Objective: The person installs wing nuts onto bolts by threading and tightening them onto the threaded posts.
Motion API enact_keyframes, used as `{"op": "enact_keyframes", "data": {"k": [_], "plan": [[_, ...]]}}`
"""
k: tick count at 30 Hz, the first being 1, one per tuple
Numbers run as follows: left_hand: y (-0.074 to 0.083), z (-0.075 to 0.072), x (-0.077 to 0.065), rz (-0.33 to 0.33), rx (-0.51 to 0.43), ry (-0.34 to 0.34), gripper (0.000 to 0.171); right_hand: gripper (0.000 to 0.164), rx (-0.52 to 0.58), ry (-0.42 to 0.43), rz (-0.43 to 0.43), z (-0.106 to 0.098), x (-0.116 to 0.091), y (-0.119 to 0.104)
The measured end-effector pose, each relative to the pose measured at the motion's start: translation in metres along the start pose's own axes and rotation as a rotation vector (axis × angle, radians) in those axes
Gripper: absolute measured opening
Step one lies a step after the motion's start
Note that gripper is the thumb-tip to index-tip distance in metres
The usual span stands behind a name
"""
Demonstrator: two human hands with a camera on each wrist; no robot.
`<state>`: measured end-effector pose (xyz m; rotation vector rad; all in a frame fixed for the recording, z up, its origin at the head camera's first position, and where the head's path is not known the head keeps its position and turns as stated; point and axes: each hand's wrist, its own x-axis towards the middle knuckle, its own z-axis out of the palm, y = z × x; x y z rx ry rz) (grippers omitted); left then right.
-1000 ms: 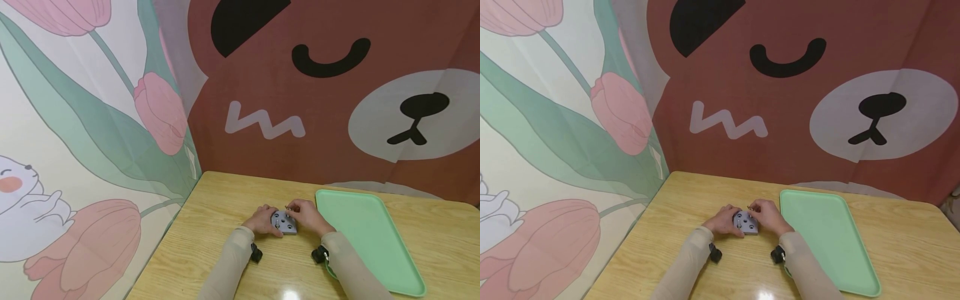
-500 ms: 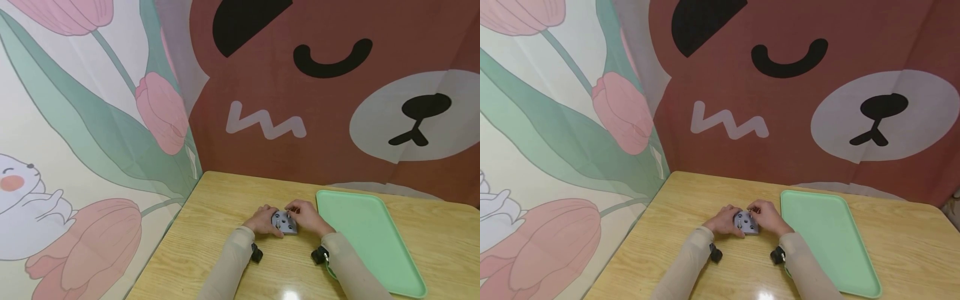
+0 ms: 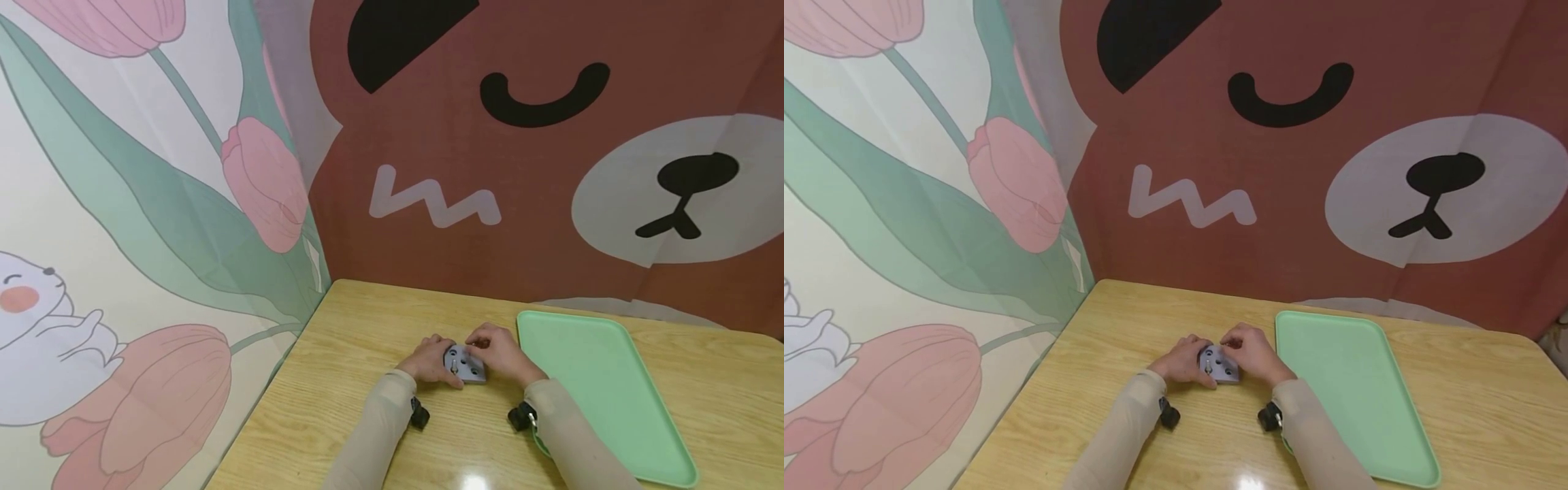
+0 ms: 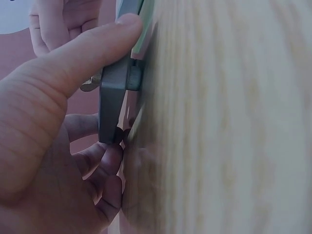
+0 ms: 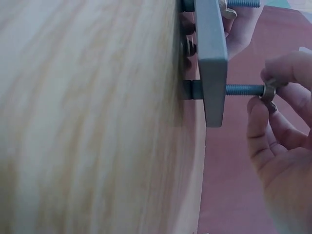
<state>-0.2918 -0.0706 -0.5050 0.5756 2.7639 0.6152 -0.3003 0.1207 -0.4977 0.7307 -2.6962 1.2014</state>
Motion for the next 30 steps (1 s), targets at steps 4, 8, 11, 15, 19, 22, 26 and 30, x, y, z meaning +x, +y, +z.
{"op": "enact_keyframes", "data": {"k": [4,8,11,15,19,22,26,30], "plan": [[-0.0001,0.0004,0.0004,-0.003,-0.007,-0.007,0.084,0.008,-0.022,0.007,-0.005,0.0002,0.0003,0.0001],[0.0003,0.0004,0.0,-0.003,-0.012,-0.01,0.084,0.009,-0.034,0.013,-0.011,0.0005,0.0006,0.0014],[0.0,0.0011,-0.0001,-0.003,-0.01,-0.007,0.083,0.012,-0.026,0.008,-0.012,0.0011,0.0001,0.0026],[-0.0002,0.0017,0.0003,-0.003,-0.006,-0.002,0.083,0.023,0.038,0.0,0.029,0.0011,-0.0004,0.0026],[-0.0001,0.0014,0.0006,-0.002,-0.007,-0.004,0.083,0.027,0.103,0.007,0.053,-0.0003,0.0,0.0002],[-0.0001,0.0012,0.0007,0.0,-0.009,-0.004,0.083,0.026,0.125,0.011,0.056,-0.0016,0.0002,-0.0012],[0.0003,0.0007,0.0001,0.001,-0.009,-0.002,0.082,0.022,0.112,0.005,0.083,-0.0024,0.0001,-0.001],[0.0005,0.0006,-0.0002,-0.001,-0.008,0.0,0.083,0.014,0.096,0.01,0.117,-0.0023,-0.0003,0.0]]}}
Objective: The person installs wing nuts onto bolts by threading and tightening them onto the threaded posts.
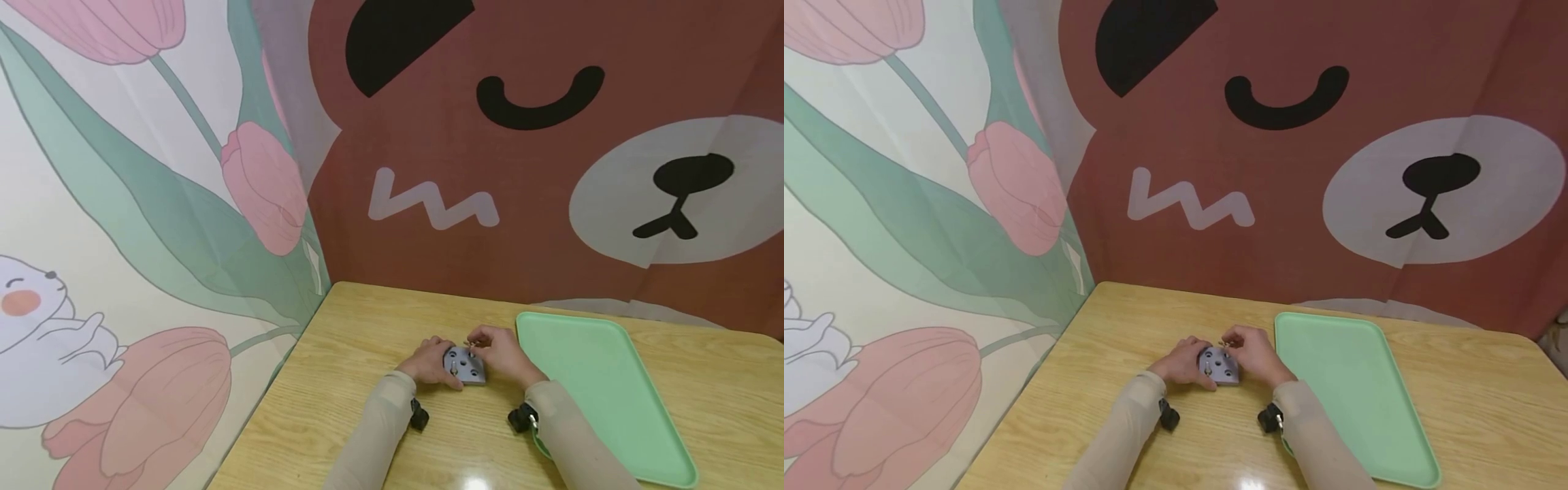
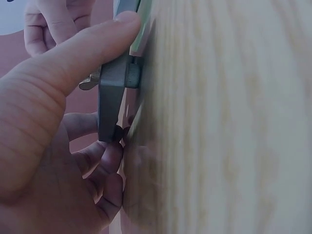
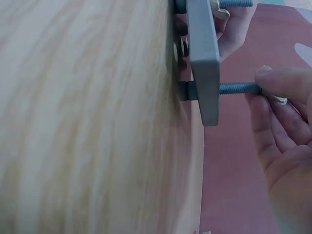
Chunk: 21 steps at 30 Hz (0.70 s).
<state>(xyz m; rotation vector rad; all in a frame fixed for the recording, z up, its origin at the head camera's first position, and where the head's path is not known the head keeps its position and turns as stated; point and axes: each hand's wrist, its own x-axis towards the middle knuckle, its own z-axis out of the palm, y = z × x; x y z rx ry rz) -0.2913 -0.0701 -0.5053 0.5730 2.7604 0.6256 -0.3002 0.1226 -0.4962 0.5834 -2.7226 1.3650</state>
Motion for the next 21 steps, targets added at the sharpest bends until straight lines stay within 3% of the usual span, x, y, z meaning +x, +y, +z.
{"op": "enact_keyframes", "data": {"k": [5,21], "plan": [[-0.0013,0.0015,0.0006,0.0,-0.002,0.001,0.083,0.006,-0.022,0.018,0.025,0.0007,-0.0011,0.0024],[-0.0014,0.0015,0.0021,0.006,0.0,0.0,0.084,0.01,-0.041,0.043,0.019,0.0016,-0.0012,0.005]]}}
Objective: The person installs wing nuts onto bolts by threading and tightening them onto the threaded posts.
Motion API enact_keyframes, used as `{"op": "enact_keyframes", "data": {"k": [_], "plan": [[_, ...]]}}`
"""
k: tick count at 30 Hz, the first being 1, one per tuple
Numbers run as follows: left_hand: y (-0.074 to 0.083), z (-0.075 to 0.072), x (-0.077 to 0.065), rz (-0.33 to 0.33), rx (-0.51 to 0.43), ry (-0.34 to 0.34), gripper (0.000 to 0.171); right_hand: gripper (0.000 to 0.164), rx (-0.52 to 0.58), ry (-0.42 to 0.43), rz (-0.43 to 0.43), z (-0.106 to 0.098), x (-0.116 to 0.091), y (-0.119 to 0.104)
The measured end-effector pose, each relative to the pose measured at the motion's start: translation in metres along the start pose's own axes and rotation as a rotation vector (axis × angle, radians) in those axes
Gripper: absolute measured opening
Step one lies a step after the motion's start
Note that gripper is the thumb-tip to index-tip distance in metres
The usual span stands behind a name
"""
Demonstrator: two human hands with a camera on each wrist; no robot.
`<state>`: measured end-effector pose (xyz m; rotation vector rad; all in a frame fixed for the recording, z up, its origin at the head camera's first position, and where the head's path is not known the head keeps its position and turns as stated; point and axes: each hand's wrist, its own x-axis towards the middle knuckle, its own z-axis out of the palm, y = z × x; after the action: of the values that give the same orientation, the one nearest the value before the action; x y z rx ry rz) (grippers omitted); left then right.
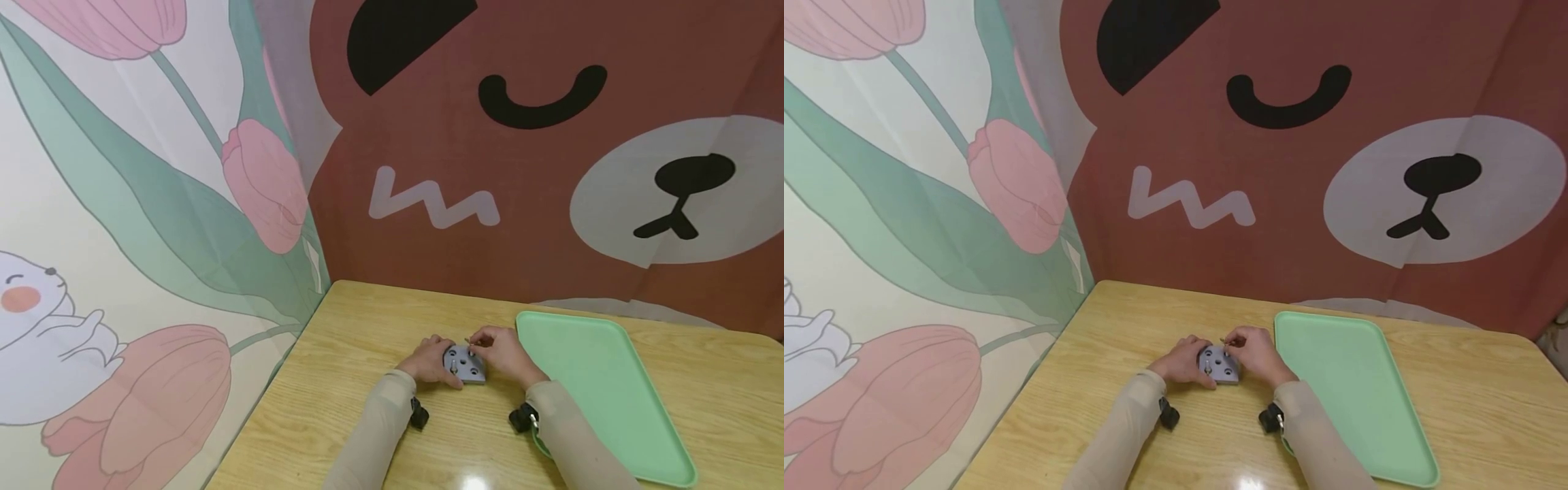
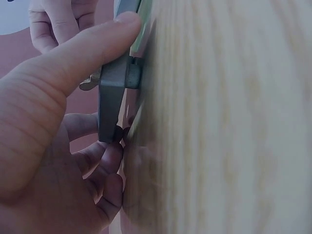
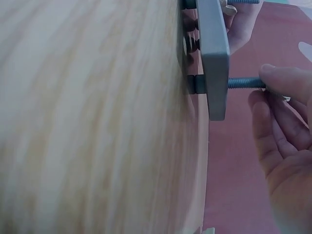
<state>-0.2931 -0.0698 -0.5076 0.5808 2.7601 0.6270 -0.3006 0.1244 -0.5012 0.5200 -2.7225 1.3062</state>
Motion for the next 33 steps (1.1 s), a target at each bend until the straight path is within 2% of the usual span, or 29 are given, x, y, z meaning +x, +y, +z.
{"op": "enact_keyframes", "data": {"k": [13,23,33], "plan": [[-0.0012,-0.0005,0.0007,0.002,0.005,-0.004,0.084,0.009,-0.034,-0.028,-0.005,-0.0021,0.0011,-0.0018],[0.0002,-0.0018,-0.0004,0.01,0.001,-0.005,0.081,0.01,-0.058,-0.042,-0.076,-0.0013,0.0014,0.0],[0.0015,-0.0017,-0.001,-0.005,-0.007,-0.003,0.081,0.014,-0.06,-0.059,-0.094,-0.0028,-0.0002,0.0029]]}}
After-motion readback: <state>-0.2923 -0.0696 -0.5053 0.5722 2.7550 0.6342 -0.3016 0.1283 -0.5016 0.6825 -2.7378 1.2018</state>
